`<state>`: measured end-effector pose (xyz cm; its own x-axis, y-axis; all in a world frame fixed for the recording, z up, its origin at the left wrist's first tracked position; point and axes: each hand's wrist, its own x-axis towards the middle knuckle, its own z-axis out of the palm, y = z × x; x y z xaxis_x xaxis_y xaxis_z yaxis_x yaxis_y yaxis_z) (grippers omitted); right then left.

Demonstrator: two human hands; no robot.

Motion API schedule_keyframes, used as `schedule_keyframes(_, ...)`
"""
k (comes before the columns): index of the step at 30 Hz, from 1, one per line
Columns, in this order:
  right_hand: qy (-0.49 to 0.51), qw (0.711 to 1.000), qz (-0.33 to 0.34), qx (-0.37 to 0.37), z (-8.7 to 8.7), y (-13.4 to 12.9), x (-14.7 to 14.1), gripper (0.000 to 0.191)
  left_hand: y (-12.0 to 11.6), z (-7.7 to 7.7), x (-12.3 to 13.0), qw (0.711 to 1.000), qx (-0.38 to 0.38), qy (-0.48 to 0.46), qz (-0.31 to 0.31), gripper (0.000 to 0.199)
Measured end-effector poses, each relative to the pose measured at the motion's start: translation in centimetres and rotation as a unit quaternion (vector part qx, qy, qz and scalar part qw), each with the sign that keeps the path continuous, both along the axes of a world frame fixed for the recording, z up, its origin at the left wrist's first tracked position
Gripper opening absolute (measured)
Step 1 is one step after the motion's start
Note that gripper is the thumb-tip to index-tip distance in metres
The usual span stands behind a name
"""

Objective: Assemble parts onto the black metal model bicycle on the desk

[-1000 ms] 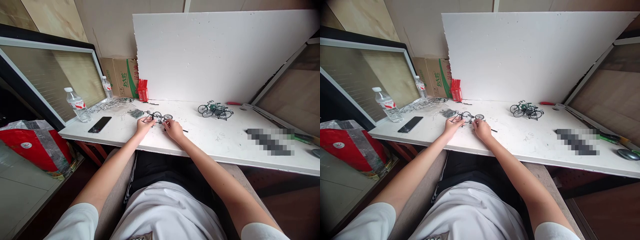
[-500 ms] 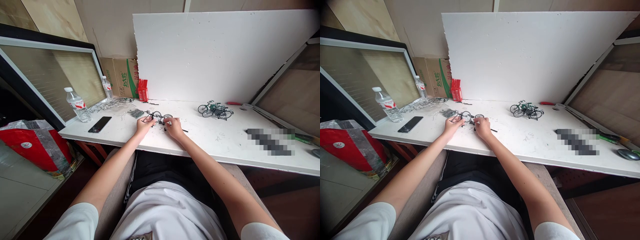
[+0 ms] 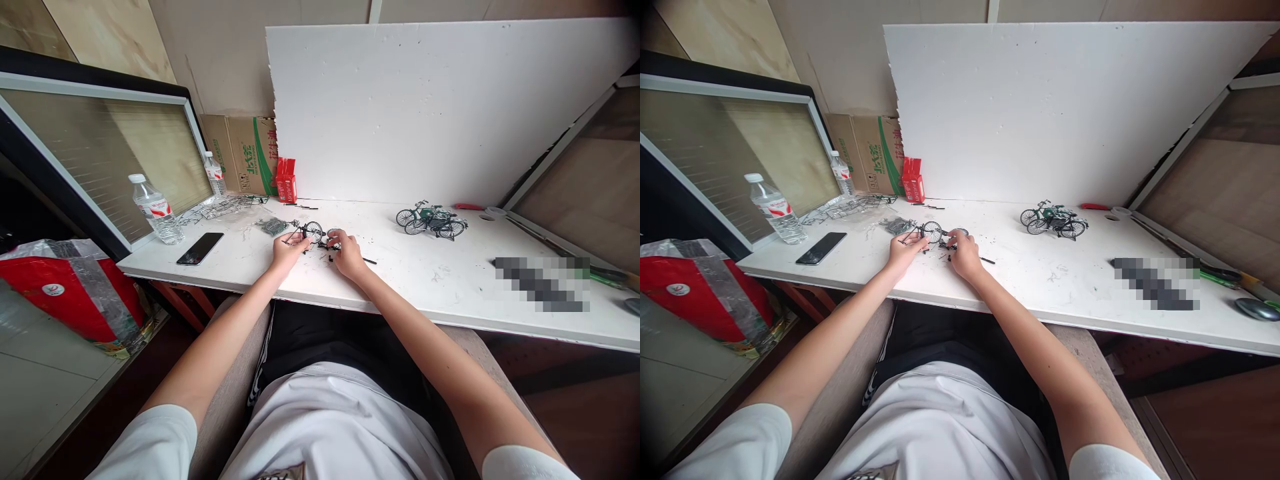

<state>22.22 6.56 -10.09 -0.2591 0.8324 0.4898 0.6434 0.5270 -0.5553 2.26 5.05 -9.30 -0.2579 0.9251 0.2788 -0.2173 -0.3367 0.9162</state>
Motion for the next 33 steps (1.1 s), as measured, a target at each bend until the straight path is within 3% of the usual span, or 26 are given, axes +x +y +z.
schedule_keyframes(4, -0.035, 0.998, -0.036, -0.040, 0.4, -0.3, -0.2, 0.049, 0.1, -0.1, 0.0, 1.000, -0.006, 0.007, 0.004, 0.044)
schedule_keyframes(8, -0.079, 0.996, -0.027, -0.034, 0.7, -0.7, -0.6, 0.021, 0.1, -0.1, -0.1, 1.000, -0.006, 0.011, 0.005, 0.044)
schedule_keyframes(15, -0.104, 0.994, -0.002, -0.030, 1.0, -0.9, -0.5, 0.016, 0.0, 0.0, -0.1, 1.000, -0.007, 0.009, 0.002, 0.042)
schedule_keyframes(17, -0.093, 0.995, 0.003, -0.039, 1.0, -1.0, -0.5, 0.022, 0.0, 0.0, 0.0, 1.000, -0.009, 0.011, 0.002, 0.042)
schedule_keyframes(22, -0.049, 0.998, -0.003, -0.046, 0.8, -1.1, -0.6, 0.068, -0.1, 0.0, 0.0, 1.000, -0.006, 0.019, 0.003, 0.042)
schedule_keyframes(33, -0.038, 0.999, 0.009, -0.037, 0.7, -1.0, -0.5, 0.067, 0.3, -0.3, -0.2, 1.000, -0.009, 0.020, 0.009, 0.046)
